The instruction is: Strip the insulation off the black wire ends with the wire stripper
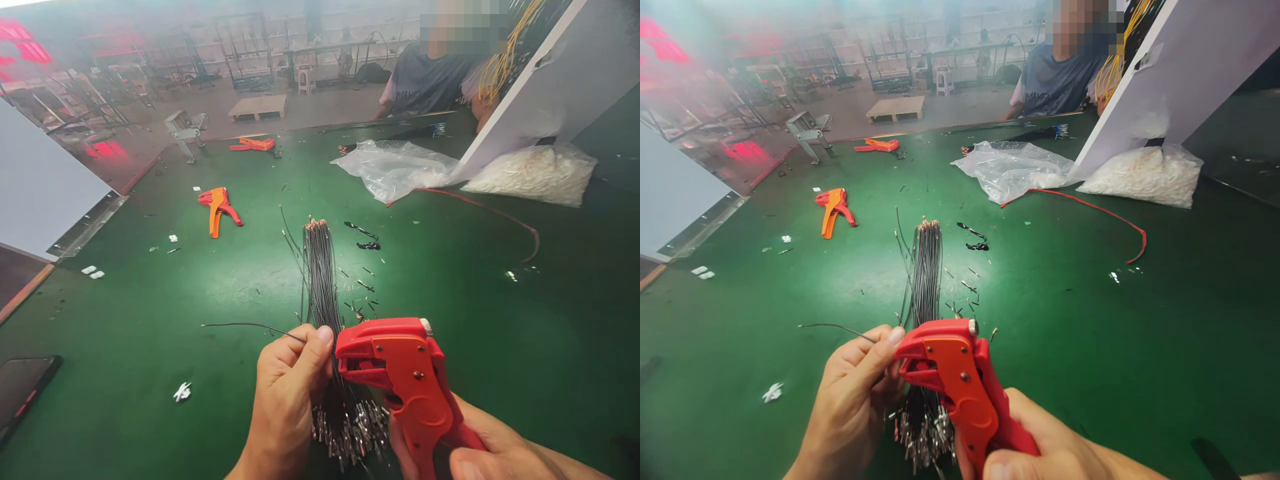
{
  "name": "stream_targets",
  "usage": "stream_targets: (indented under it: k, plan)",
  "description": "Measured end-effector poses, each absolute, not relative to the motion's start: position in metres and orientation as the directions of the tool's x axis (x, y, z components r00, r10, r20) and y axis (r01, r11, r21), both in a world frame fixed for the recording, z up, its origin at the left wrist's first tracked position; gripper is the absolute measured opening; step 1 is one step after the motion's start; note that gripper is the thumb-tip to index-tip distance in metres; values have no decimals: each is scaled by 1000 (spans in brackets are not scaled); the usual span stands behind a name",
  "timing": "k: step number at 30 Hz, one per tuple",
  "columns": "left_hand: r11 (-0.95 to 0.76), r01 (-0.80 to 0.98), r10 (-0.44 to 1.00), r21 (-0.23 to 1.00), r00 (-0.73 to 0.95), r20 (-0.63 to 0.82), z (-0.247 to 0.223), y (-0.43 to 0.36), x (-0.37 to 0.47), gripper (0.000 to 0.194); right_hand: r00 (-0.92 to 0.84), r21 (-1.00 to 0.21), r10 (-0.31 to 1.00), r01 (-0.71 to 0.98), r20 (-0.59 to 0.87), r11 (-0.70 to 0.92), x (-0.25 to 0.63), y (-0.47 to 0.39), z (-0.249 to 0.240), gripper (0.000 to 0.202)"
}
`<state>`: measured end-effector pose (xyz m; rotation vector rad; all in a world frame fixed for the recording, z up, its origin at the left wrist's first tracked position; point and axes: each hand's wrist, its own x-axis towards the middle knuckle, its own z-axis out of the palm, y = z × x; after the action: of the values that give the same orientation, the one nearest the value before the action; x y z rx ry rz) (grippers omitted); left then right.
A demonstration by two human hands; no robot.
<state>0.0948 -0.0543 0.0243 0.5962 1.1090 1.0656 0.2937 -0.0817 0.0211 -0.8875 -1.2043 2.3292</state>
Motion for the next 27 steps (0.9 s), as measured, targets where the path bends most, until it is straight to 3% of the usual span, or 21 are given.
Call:
stream_targets:
  k: [6,15,20,27]
  plan:
    - [403,-364,910,840,67,-408,23,-55,94,50,-803,-856,557,-121,-213,-503,291,-75,12,44]
    - [411,-329,909,850,76,-410,25,-54,93,51,-707,-820,610,-75,-357,-567,294,-81,6,48]
    - [415,-317,908,853,81,-411,26,-53,94,51,-783,-858,544,-25,-302,-513,298,-79,2,55]
    - [403,-313,913,860,79,-400,25,-51,95,54,-744,-880,593,-15,-307,-474,299,-83,-8,59]
